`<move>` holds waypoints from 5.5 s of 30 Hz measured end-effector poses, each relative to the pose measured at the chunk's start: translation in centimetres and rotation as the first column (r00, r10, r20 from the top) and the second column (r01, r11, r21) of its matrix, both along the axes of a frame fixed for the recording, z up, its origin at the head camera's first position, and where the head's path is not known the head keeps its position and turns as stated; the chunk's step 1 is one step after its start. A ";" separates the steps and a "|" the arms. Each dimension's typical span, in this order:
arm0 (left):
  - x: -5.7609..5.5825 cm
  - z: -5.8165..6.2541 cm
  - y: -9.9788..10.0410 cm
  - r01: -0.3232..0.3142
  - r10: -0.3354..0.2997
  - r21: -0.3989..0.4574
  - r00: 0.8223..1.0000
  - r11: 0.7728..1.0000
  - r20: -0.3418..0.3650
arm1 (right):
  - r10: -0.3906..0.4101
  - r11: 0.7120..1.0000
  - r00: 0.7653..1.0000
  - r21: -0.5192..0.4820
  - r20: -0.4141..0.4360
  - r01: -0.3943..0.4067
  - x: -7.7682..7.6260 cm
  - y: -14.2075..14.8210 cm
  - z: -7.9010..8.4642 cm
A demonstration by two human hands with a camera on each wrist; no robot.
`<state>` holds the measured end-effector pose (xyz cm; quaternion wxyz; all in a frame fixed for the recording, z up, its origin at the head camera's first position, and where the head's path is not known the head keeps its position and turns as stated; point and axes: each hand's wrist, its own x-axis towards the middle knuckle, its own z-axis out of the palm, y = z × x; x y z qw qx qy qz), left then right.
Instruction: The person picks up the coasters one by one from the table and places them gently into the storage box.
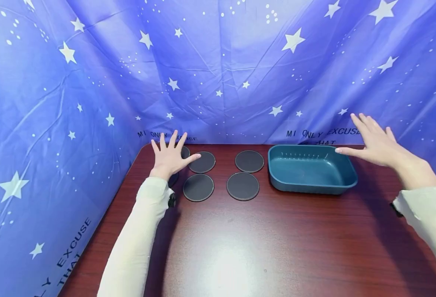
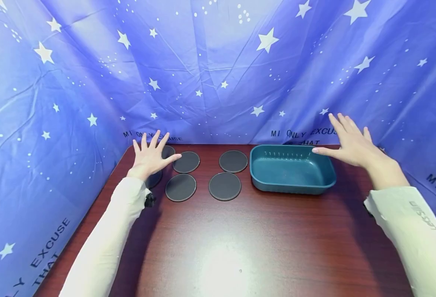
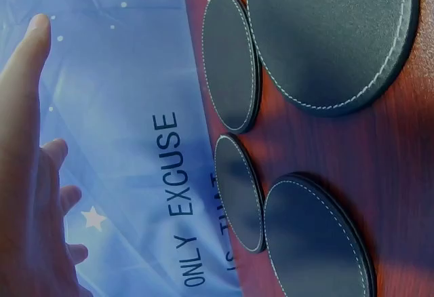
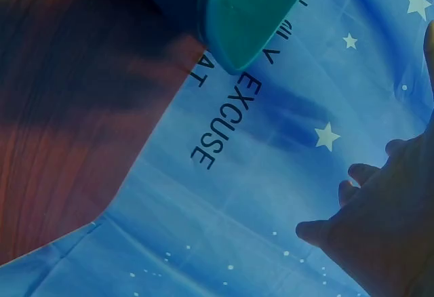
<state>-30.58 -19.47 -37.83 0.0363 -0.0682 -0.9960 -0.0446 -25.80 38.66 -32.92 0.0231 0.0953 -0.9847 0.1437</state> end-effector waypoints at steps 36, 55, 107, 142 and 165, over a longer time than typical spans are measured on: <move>0.8 -0.5 -4.4 -0.002 0.003 -0.015 1.000 1.000 0.031 | 0.091 0.971 0.996 -0.223 0.021 -0.085 3.0 2.7 -7.1; 2.0 -2.4 -8.3 -0.093 0.079 0.291 0.995 0.952 0.059 | 0.045 0.919 0.998 -0.393 0.046 -0.024 4.5 3.3 -9.3; 3.1 -9.1 -12.1 0.064 -0.166 0.590 0.979 0.805 0.121 | 0.029 0.895 0.997 -0.445 0.069 0.005 5.3 2.8 -9.9; 4.2 -8.5 -12.9 -0.151 -0.118 0.960 0.976 0.237 0.183 | 0.028 0.891 0.998 -0.454 0.058 0.002 5.3 2.8 -9.7; 4.1 -7.8 -11.4 -0.121 -0.144 0.988 0.980 0.094 0.134 | -0.004 0.916 0.998 -0.400 0.069 0.031 4.7 2.3 -9.3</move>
